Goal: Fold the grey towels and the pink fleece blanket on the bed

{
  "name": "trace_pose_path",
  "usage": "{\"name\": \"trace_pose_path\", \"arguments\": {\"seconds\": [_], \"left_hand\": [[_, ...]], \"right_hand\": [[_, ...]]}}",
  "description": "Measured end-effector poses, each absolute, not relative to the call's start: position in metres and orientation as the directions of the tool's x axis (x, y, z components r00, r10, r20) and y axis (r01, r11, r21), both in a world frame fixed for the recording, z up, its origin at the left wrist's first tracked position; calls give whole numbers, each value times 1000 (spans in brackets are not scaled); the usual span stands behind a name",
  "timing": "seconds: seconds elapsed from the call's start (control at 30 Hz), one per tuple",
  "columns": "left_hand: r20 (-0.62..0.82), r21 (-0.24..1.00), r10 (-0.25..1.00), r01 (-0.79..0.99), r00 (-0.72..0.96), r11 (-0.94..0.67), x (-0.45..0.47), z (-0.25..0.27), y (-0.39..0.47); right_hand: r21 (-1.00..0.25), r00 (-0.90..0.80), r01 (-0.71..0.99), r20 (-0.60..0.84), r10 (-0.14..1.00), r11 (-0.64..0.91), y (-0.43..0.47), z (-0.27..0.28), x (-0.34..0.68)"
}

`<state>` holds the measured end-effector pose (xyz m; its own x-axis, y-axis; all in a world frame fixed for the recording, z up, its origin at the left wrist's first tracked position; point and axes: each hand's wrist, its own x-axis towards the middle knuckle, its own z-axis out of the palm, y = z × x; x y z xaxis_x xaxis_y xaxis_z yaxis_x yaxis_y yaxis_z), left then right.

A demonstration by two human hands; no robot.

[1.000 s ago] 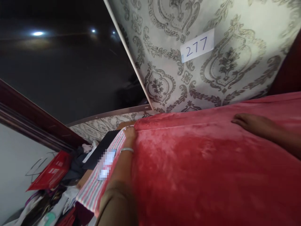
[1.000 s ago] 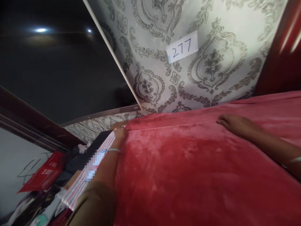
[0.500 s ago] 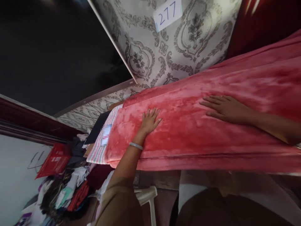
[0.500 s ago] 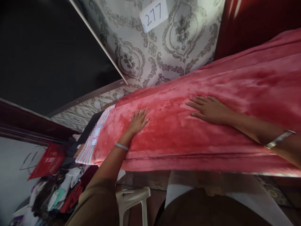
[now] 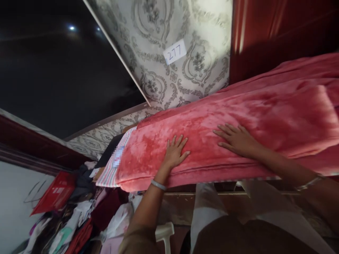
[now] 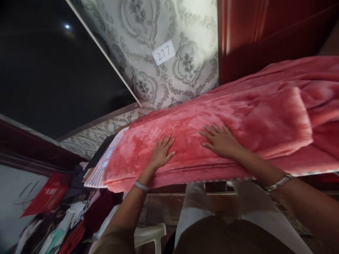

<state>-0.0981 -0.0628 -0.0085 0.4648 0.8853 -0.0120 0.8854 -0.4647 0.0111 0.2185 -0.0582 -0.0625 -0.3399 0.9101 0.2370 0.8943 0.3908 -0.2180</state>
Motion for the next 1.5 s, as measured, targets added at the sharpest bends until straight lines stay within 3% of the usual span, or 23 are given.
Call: {"name": "trace_pose_path", "arguments": {"seconds": [0.27, 0.5, 0.83, 1.17, 1.37, 1.5], "left_hand": [[-42, 5, 904, 905, 425, -425, -97, 10, -47], [67, 29, 889, 890, 453, -456, -13, 49, -10], [93, -95, 913, 916, 397, -389, 35, -2, -1], [113, -36, 898, 905, 425, -424, 35, -4, -3], [108, 10, 898, 902, 427, -431, 34, -8, -4], [111, 18, 895, 900, 432, -436, 31, -7, -3]], "right_hand": [[-284, -300, 881, 286, 910, 379, -59, -48, 209], [-354, -279, 864, 254, 926, 358, -66, -31, 208], [-424, -316, 830, 178, 932, 362, -88, -29, 223], [-418, -366, 787, 274, 889, 453, -103, -48, 256], [-472, -169, 789, 449, 877, 393, -120, -53, 283], [-431, -216, 806, 424, 879, 406, -135, -70, 282]]}}
